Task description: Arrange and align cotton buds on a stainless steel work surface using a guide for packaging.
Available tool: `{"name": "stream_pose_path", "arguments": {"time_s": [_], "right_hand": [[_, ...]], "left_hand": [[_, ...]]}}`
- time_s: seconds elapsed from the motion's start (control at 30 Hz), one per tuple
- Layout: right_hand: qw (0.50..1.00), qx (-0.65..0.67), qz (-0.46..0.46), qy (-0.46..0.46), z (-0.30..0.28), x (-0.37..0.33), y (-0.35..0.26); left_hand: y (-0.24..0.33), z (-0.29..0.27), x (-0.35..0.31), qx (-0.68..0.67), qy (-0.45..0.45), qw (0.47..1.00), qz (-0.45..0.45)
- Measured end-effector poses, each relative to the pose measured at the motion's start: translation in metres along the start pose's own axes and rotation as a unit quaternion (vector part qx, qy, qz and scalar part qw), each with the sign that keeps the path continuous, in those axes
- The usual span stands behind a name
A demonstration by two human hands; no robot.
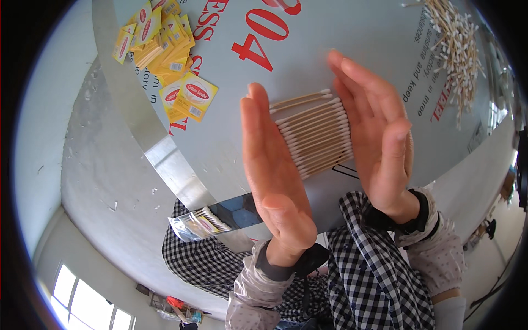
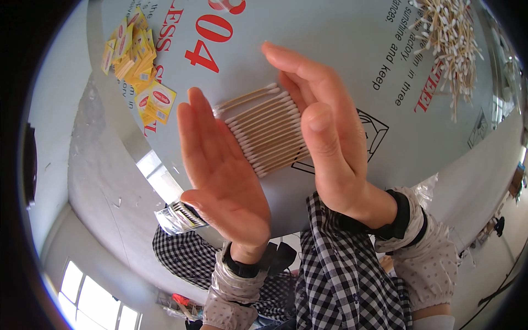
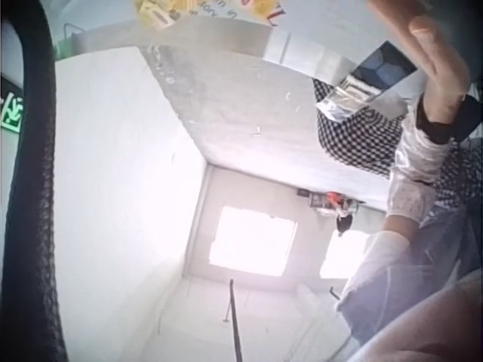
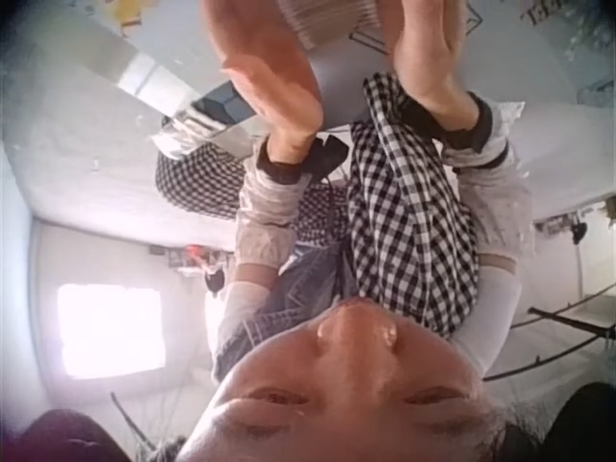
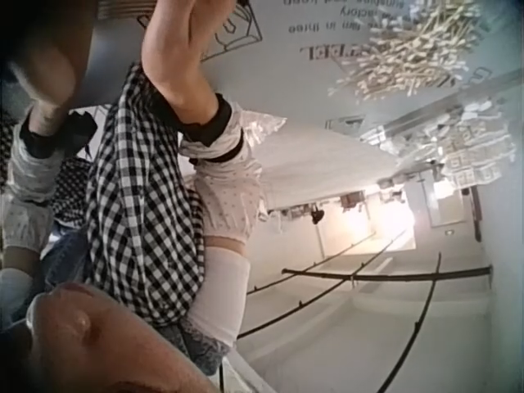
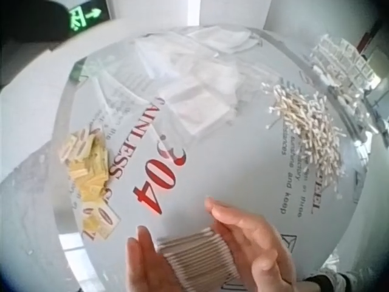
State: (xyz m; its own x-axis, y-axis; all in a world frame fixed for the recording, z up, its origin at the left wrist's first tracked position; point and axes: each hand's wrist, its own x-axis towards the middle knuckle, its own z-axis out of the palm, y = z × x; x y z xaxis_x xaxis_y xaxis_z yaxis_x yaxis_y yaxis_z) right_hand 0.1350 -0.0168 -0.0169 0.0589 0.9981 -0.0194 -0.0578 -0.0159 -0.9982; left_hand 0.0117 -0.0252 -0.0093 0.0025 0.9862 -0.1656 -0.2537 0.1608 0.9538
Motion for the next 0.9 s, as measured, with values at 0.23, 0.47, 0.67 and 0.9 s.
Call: {"name": "stream_pose_path", "arguments": {"time_s": [0.23,0.47,0.67,0.9], "right_hand": [[1.000,0.004,-0.012,0.000,0.000,0.006,0.001],[1.000,0.003,-0.006,-0.014,-0.002,0.001,-0.001],[1.000,0.010,0.004,-0.007,-0.002,-0.006,0.000],[0.997,0.031,-0.044,0.062,-0.043,-0.015,-0.009]], "left_hand": [[-0.003,-0.006,0.024,-0.029,0.053,0.996,0.059],[-0.006,-0.003,0.011,-0.026,-0.001,0.999,0.041],[-0.002,-0.008,0.010,-0.041,-0.016,0.998,0.033],[-0.002,-0.035,-0.038,0.046,0.086,0.989,0.107]]}}
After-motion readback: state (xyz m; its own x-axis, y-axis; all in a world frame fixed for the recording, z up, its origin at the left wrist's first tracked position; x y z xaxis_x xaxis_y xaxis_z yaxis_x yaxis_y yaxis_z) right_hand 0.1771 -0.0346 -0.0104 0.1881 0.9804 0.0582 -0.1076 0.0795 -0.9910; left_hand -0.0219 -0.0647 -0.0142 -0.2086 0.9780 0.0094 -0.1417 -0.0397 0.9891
